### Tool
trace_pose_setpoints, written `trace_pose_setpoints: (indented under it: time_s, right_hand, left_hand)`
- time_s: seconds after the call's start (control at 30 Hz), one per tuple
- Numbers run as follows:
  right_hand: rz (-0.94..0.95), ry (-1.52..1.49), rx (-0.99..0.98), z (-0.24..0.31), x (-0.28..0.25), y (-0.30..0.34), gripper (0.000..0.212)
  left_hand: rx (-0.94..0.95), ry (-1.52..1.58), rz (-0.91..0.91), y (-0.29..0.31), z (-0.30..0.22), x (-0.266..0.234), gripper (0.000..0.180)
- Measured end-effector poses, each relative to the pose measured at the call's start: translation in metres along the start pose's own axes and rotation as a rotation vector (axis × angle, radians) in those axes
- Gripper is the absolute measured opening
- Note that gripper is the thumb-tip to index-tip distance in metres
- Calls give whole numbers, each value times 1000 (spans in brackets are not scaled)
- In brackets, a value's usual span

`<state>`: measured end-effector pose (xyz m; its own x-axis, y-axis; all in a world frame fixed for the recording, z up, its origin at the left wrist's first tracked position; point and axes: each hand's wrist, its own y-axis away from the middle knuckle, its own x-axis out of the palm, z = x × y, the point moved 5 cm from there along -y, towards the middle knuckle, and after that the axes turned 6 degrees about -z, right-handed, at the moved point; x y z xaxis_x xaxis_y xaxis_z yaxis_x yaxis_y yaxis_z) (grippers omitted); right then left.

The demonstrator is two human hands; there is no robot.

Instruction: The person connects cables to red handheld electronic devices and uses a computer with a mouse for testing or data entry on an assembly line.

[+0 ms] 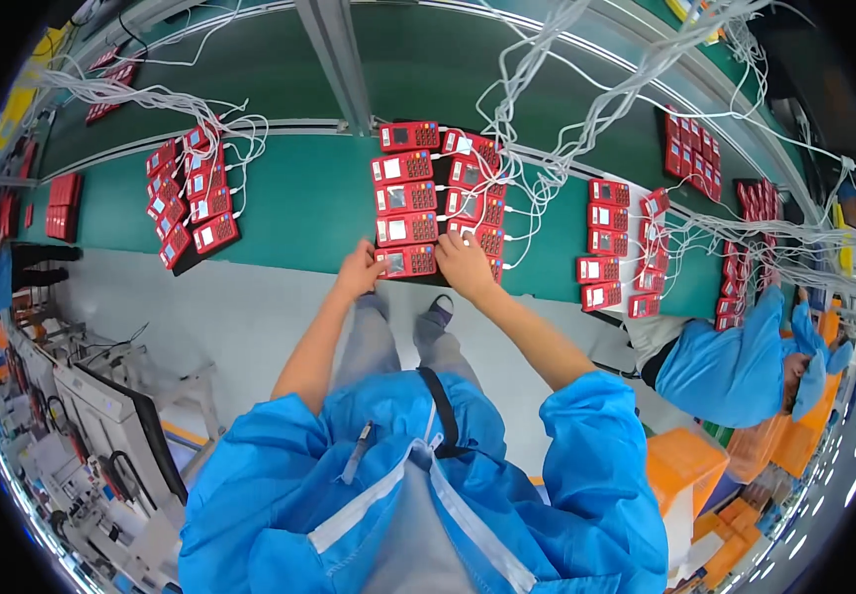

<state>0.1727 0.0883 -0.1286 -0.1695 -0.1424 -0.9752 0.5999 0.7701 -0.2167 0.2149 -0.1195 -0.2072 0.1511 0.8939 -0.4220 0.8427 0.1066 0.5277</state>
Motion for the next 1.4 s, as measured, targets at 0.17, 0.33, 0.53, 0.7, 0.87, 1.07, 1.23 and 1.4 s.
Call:
trace_pose_setpoints:
  time_s: [0.17,0.33,0.53,0.7,0.87,1.07,1.23,1.4]
  right_hand:
    - [-31,-129,-149,-11,17,-6,14]
    - [31,-285,-166,-11,18,-14,17]
    - [334,-427,-130,-17,41,-22,28]
    - [407,-317,110,-83,43,5,45]
    - [-52,-301,93,-67,14,-45,13]
    - [-42,-291,-103,-58,17,-60,17]
    - [117,-408,-87,-58,26,-53,22]
    - [241,-349,-86,-70,41,-57,29]
  left_hand:
    - [99,194,-7,-8,29,4,32]
    - [127,437,126,-16,40,-8,28]
    - [17,407,156,-9,35,-16,32]
    - [139,103,14,-11,10,0,36]
    - [117,67,-351,-26,-3,-21,36]
    - [38,435,29,-56,2,-20,18]
    - [-48,448,98,-57,-3,-20,21]
    - [-23,518,126,-55,-6,-20,21]
